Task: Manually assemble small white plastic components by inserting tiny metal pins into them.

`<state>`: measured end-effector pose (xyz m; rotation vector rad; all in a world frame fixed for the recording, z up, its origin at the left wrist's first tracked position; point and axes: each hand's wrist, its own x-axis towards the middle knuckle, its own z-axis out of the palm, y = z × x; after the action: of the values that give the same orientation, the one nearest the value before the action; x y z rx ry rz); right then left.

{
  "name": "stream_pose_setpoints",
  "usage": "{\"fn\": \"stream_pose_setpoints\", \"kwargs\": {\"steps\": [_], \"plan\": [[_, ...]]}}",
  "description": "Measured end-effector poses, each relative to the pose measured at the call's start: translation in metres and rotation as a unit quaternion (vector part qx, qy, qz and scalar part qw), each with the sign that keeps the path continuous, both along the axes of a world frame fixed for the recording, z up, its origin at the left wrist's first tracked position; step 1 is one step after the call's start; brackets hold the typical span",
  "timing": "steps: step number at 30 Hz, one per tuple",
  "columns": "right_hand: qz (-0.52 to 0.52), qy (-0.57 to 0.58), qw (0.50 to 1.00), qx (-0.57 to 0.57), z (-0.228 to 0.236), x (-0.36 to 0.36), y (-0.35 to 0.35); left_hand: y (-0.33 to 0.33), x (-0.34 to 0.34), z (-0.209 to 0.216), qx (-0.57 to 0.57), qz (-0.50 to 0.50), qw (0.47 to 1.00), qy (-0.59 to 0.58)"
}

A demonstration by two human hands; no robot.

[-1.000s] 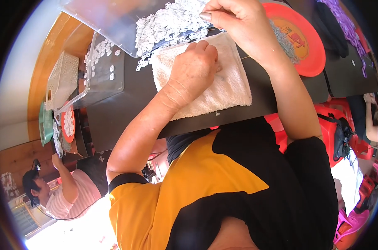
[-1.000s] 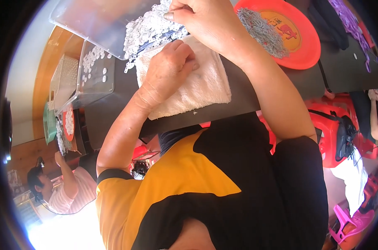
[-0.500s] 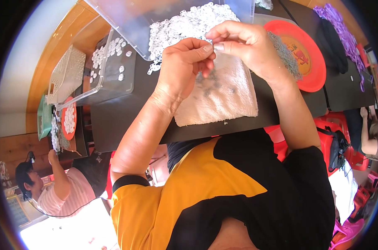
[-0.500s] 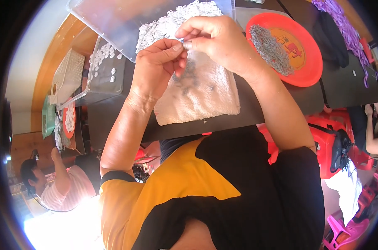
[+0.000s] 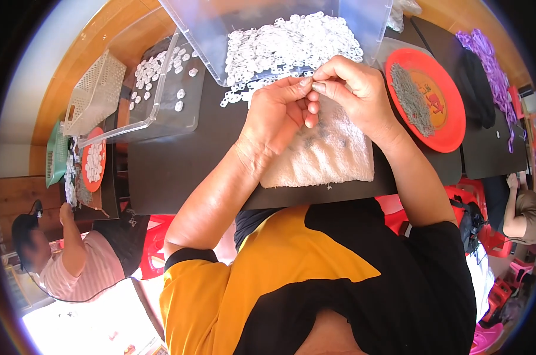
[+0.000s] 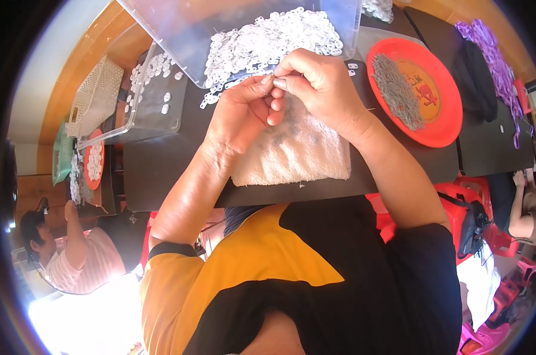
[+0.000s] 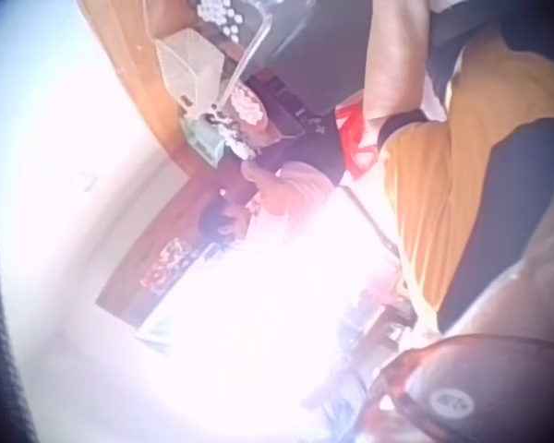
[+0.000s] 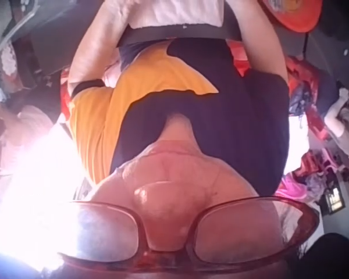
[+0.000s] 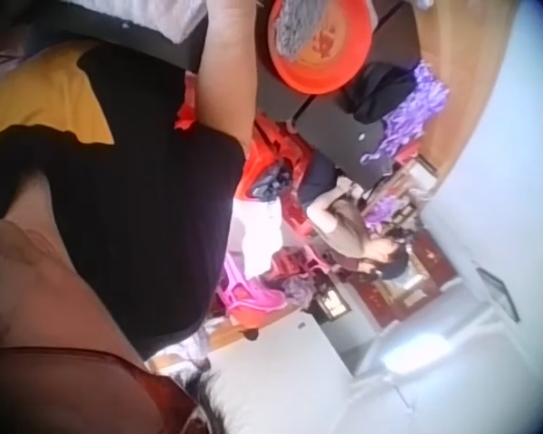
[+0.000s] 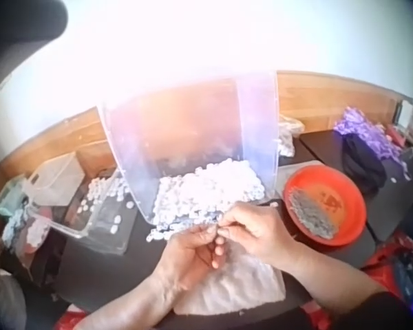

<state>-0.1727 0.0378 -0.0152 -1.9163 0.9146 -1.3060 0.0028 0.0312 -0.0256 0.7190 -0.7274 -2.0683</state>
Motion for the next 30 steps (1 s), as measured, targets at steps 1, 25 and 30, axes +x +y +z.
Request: {"fn": "stream_pose_setpoints", "kwargs": {"steps": [1, 25, 30], "plan": [[-0.017, 0.004, 1.000, -0.017, -0.001, 0.001, 0.000, 0.000, 0.000, 0.000, -0.009, 0.005, 1.000, -0.006], [-0.063, 0.027, 0.996, -0.052, -0.010, 0.004, -0.004, -0.005, 0.010, 0.015, -0.326, 0.257, 0.817, -0.400], [-0.058, 0.023, 0.998, 0.003, -0.018, -0.006, -0.010, -0.040, 0.019, 0.014, -0.553, 0.227, 0.492, -0.633]]}}
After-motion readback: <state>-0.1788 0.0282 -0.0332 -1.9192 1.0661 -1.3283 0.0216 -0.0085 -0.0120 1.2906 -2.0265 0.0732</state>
